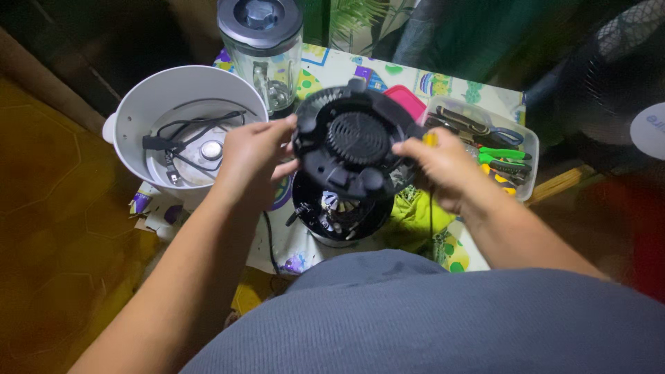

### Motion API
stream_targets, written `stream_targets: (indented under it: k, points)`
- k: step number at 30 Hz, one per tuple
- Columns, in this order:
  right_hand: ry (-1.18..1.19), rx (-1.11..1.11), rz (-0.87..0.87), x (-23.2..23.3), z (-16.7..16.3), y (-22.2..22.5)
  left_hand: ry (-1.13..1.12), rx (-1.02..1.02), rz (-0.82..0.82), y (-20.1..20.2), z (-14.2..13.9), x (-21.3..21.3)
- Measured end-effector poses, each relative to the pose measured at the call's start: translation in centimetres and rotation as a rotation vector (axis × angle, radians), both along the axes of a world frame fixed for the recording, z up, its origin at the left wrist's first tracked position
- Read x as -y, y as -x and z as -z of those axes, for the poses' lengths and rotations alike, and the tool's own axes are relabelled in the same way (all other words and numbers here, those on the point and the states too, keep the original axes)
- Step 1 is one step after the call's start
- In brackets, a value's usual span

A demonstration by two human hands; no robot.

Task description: The person uses screwdrivers to unscrew and disassemble the base of a blender motor unit on a table, removing screws and separating the housing to access the internal fan and motor components.

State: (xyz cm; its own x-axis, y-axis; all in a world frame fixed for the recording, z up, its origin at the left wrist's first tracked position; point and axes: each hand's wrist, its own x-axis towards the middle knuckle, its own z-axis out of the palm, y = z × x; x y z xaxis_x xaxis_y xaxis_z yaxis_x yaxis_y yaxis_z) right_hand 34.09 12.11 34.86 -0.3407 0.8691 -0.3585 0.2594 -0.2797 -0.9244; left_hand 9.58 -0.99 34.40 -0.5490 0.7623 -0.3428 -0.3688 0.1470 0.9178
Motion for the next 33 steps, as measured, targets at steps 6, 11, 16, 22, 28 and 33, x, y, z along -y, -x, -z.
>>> stream_targets:
  k: [6, 11, 16, 22, 28, 33]
  points:
    - [-0.005, -0.090, -0.009, -4.0, -1.8, -1.8, -0.171, 0.016, 0.057, -0.7, -1.7, -2.4]
    - [0.054, -0.125, -0.078, -6.5, -1.8, -3.4, -0.252, 0.006, 0.118, -1.4, -2.4, -4.1]
    - [0.163, -0.250, -0.045, -7.1, -1.4, -4.5, -0.267, 0.147, 0.130, -1.9, -1.4, -4.8]
    - [0.134, -0.242, -0.046, -6.9, -0.8, -5.6, -0.235, 0.256, 0.168, -1.7, 0.4, -4.4]
    - [0.157, -0.262, 0.010, -6.3, 0.3, -5.7, -0.227, 0.392, 0.181, -1.1, 1.2, -3.7]
    - [0.216, -0.246, 0.018, -4.8, 0.7, -5.5, -0.296, 0.456, 0.255, -0.8, 1.7, -2.3]
